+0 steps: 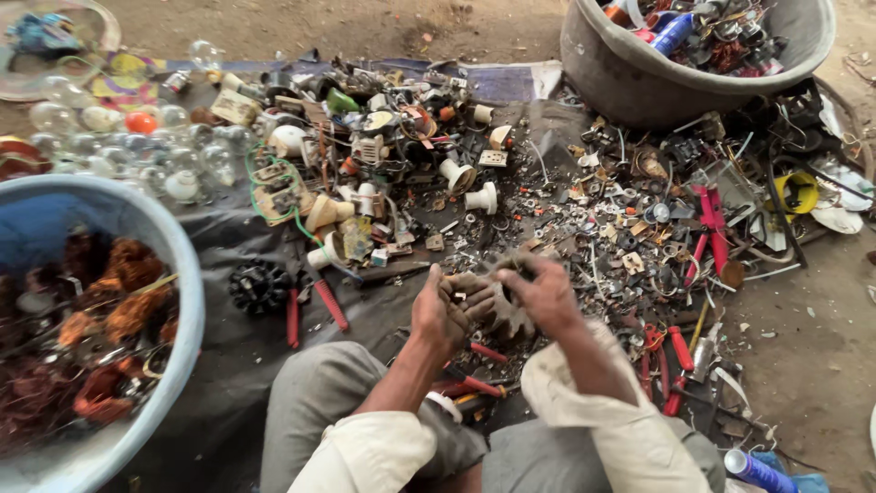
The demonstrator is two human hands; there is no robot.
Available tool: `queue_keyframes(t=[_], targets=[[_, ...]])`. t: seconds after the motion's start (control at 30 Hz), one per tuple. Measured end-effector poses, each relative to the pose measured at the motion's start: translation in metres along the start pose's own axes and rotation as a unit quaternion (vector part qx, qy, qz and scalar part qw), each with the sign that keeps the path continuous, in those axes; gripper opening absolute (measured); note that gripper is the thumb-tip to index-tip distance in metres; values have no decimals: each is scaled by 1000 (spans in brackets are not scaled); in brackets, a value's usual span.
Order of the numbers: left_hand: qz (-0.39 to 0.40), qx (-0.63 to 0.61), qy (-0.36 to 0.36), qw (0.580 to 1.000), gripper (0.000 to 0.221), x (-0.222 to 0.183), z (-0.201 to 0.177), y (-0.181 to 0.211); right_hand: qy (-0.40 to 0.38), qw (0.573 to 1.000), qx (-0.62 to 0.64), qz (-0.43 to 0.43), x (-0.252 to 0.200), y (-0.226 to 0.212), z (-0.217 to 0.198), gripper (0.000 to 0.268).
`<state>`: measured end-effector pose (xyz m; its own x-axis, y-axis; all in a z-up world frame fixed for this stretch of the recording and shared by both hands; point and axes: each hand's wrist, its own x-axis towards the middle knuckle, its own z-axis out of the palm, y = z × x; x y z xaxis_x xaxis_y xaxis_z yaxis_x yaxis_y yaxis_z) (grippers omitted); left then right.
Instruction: The person sits on the ground and uses a hammer and other tools to dismantle a large metal gear and electronic scrap, including light bulbs and circuit boards.
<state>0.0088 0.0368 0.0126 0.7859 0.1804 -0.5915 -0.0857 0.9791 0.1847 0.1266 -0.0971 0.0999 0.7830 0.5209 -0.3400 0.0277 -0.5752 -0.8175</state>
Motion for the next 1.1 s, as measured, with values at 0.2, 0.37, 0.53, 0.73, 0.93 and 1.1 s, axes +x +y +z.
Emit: queue_keyframes(t=[0.2,0.37,0.53,0.73,0.93,1.1], targets=[[195,38,-109,974,17,34,-70,6,97,993,-31,-68,-62,43,7,27],[256,129,27,958,13,-40,-52,72,-19,991,-125,-41,-110,87,76,40],[441,197,27,875,14,-147,-37,138,-121,950,-280,-62,-120,85,107,39],[563,588,316,487,19,-241,-95,244,-89,996,-20,-26,-79,107,89,32],[574,725,287,250,23,-249,-99,241,-54,996,77,4,-95,77,72,23],[375,716,52,587,28,-205,-48,72,-100,980,142,-102,-126,41,75,19]])
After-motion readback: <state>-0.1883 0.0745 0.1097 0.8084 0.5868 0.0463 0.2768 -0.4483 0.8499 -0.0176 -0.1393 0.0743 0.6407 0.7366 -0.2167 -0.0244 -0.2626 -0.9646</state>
